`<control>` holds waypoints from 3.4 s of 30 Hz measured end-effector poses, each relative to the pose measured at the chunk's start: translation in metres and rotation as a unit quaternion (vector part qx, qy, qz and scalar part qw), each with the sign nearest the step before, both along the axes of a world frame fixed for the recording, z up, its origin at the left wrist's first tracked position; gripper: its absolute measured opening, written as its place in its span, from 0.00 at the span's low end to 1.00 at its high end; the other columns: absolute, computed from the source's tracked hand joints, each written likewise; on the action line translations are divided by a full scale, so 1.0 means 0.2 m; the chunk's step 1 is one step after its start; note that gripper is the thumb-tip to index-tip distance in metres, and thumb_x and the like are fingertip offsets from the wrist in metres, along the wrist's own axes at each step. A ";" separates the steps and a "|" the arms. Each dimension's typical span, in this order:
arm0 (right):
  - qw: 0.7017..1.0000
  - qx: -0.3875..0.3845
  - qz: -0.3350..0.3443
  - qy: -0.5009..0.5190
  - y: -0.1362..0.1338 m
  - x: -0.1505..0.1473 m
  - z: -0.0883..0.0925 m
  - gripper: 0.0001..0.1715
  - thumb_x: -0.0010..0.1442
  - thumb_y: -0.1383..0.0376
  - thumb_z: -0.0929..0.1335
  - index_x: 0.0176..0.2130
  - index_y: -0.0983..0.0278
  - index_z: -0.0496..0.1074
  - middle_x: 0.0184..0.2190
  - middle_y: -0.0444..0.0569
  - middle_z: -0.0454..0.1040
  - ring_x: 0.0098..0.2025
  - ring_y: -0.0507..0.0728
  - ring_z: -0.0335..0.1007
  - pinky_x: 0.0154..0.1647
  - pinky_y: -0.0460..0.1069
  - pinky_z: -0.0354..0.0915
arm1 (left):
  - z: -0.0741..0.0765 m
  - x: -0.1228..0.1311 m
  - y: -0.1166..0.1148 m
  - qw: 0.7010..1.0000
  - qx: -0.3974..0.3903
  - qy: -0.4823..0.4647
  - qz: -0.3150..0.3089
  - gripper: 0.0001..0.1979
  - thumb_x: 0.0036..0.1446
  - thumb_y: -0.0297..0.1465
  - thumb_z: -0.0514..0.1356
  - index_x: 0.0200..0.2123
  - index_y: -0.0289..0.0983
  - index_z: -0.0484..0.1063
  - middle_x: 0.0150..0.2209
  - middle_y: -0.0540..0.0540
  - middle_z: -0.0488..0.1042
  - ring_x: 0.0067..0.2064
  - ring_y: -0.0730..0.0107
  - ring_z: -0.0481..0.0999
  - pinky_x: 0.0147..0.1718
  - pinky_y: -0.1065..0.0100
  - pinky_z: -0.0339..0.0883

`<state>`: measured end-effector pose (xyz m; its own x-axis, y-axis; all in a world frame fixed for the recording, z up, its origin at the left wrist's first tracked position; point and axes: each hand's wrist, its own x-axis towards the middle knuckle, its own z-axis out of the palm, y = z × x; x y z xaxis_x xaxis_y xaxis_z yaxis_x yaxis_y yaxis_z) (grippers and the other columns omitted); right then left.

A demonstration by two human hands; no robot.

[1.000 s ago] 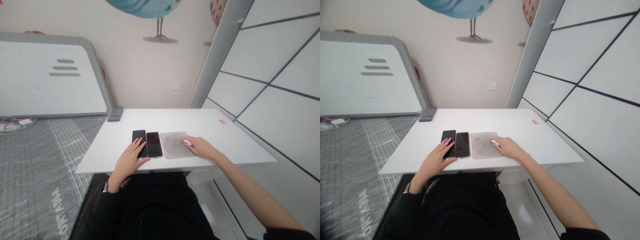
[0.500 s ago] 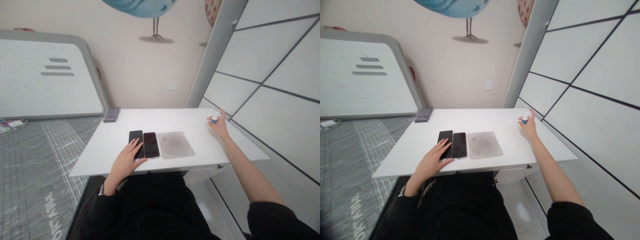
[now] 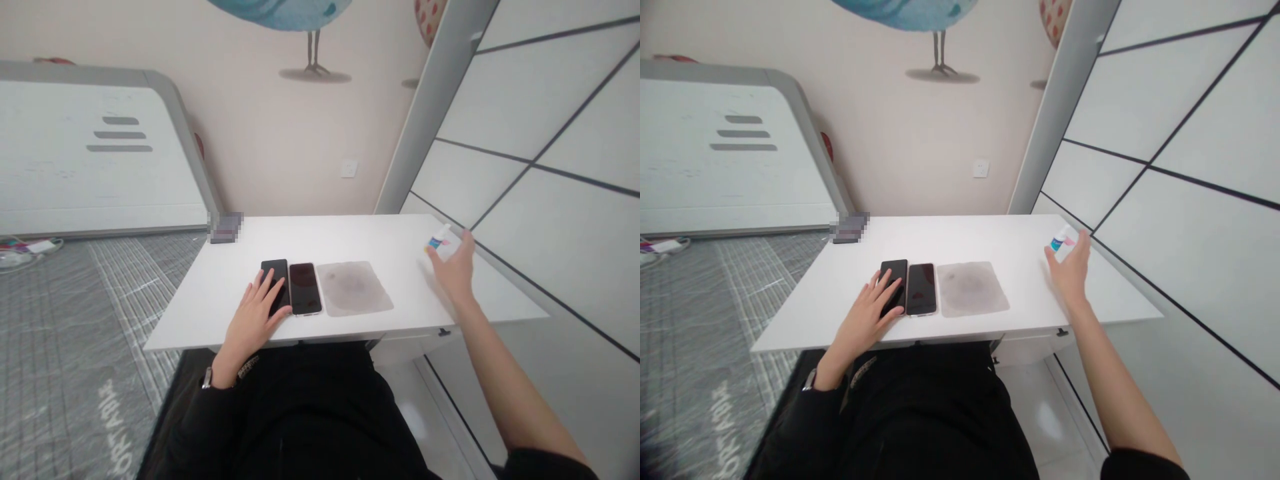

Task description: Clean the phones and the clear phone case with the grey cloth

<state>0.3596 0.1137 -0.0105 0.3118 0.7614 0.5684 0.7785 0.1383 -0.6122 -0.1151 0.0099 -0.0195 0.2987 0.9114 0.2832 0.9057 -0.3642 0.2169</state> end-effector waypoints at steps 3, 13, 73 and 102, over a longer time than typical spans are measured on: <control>0.981 -0.016 0.166 -0.101 -0.20 -0.27 0.05 0.40 0.71 0.44 0.59 0.73 0.57 0.53 0.78 0.53 0.45 0.79 0.65 0.39 0.77 0.66 0.40 | -0.01 0.01 0.01 0.999 0.010 0.010 0.047 0.31 0.72 0.46 0.50 0.71 0.34 0.61 0.75 0.32 0.51 0.76 0.41 0.48 0.70 0.36 0.53; 0.843 -0.179 0.419 -0.285 -0.37 -0.68 -0.02 0.50 0.71 0.37 0.55 0.77 0.63 0.44 0.76 0.60 0.50 0.77 0.68 0.46 0.75 0.69 0.46 | -0.04 0.00 0.02 0.995 0.006 0.000 0.101 0.35 0.73 0.47 0.46 0.74 0.32 0.52 0.75 0.31 0.51 0.75 0.38 0.53 0.69 0.36 0.53; 0.889 -0.011 0.394 -0.233 -0.69 -1.21 0.02 0.52 0.67 0.67 0.61 0.76 0.65 0.26 0.77 0.61 0.40 0.77 0.73 0.42 0.70 0.75 0.58 | 0.24 0.57 -0.18 0.291 -0.361 -0.886 0.002 0.39 0.71 0.55 0.40 0.66 0.35 0.69 0.61 0.36 0.76 0.67 0.49 0.70 0.68 0.51 0.59; 0.913 0.017 0.367 -0.179 -0.55 -1.22 0.09 0.50 0.66 0.72 0.58 0.77 0.56 0.32 0.78 0.51 0.44 0.77 0.67 0.45 0.73 0.72 0.57 | 0.30 0.66 -0.19 0.301 -0.392 -0.869 -0.020 0.33 0.70 0.54 0.49 0.62 0.36 0.74 0.62 0.38 0.76 0.69 0.52 0.68 0.69 0.55 0.58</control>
<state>0.1166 0.0036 0.0075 -0.4859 0.6698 0.5615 0.6168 0.7180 -0.3227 0.0167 -0.0274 0.0401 0.3348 0.9076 -0.2534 -0.8264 0.4120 0.3838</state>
